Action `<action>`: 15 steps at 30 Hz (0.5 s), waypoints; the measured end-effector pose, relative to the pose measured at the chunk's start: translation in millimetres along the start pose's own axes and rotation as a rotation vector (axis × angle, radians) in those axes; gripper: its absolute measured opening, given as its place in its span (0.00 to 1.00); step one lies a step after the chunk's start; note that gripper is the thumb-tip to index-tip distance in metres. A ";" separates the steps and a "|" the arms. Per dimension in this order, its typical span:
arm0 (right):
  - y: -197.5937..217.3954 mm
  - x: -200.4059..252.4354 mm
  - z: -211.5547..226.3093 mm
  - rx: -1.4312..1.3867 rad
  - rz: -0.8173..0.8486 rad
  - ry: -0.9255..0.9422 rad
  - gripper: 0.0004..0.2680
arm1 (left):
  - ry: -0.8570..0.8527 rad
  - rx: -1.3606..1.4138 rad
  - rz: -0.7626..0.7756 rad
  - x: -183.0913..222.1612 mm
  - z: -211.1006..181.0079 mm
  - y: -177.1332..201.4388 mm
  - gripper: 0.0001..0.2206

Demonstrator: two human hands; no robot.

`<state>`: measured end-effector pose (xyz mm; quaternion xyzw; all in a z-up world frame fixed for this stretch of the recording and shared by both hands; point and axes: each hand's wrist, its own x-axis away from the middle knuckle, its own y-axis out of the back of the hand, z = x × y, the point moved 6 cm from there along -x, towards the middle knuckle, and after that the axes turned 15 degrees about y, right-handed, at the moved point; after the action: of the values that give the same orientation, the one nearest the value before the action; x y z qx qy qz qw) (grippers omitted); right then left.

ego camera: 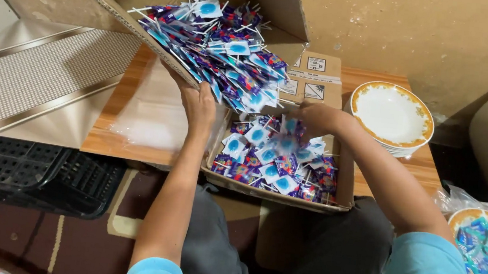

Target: Arranging individually wrapped lollipops from a cardboard box onto a decorative plate in a circular pattern.

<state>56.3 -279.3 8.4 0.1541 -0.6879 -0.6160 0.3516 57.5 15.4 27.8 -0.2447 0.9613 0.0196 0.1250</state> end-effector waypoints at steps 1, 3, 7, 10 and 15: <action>17.7 5.6 12.4 0.000 0.000 0.000 0.29 | -0.001 0.000 0.000 4.8 -6.4 0.0 0.43; 53.2 15.3 36.2 0.058 0.038 -0.021 0.23 | -0.022 0.048 0.001 13.7 -20.8 2.2 0.42; 110.3 -9.1 55.1 0.014 -0.357 0.088 0.18 | 0.003 0.045 0.017 22.6 -38.6 4.8 0.42; 131.5 -35.1 93.2 -0.093 -0.870 0.345 0.27 | 0.023 -0.003 0.014 25.6 -46.1 5.0 0.37; 93.2 -110.8 69.9 -0.180 -0.646 0.101 0.31 | 0.058 -0.078 -0.026 -5.9 25.1 -9.5 0.29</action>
<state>107.9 -138.1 65.4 0.3627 -0.5280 -0.7456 0.1840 72.8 12.3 5.2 -0.2621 0.9598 0.0481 0.0876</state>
